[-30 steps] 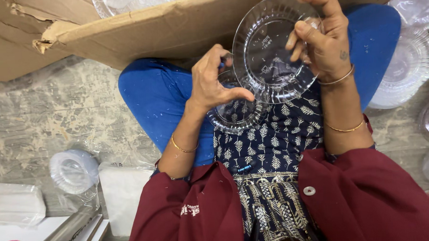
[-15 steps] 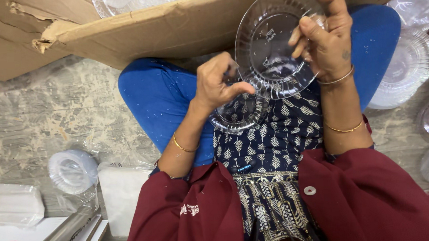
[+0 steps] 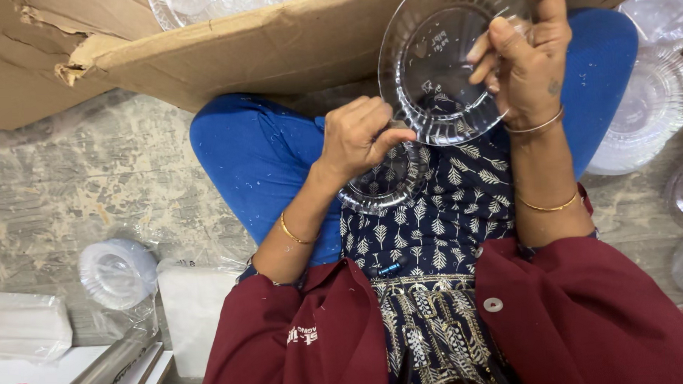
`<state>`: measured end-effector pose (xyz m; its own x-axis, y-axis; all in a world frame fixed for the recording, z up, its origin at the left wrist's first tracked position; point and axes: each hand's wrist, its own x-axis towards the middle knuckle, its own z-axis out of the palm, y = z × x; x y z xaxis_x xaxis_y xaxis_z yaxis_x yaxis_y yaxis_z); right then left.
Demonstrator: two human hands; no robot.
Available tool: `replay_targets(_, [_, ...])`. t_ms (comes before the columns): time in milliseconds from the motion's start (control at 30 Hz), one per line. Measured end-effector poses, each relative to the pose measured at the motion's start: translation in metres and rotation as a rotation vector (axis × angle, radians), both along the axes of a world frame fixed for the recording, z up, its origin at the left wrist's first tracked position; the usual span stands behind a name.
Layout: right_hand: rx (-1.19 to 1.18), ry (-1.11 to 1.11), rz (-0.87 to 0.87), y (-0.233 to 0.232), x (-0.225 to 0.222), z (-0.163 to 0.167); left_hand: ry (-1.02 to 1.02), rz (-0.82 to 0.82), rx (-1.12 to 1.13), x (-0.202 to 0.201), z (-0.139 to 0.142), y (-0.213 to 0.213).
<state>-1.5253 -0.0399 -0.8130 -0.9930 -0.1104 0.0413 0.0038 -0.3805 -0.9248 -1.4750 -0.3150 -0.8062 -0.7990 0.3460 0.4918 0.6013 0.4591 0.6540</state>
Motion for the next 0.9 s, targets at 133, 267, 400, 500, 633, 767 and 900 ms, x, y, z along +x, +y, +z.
replay_targets(133, [0.144,0.084,-0.208,-0.008,0.011,0.002,-0.028,0.053,0.159,0.000,0.002,0.000])
replay_targets(267, [0.647,0.657,-0.516,-0.019,0.014,0.013,-0.091,0.153,0.378,-0.004,-0.002,-0.009])
replay_targets(400, [1.157,1.289,-0.562,-0.019,0.029,0.040,-0.120,0.229,0.502,-0.003,-0.008,-0.013])
replay_targets(500, [1.124,1.338,-0.557,-0.021,0.049,0.060,-0.103,0.221,0.504,0.000,-0.009,-0.017])
replay_targets(633, [1.268,1.329,-0.573,-0.031,0.054,0.077,-0.089,0.251,0.473,0.004,-0.007,-0.021])
replay_targets(767, [1.515,1.241,-0.426,-0.033,0.056,0.087,-0.078,0.222,0.508,0.009,-0.007,-0.024])
replay_targets(900, [1.328,1.283,-0.492,-0.019,0.081,0.084,-0.107,0.247,0.501,0.013,-0.006,-0.032])
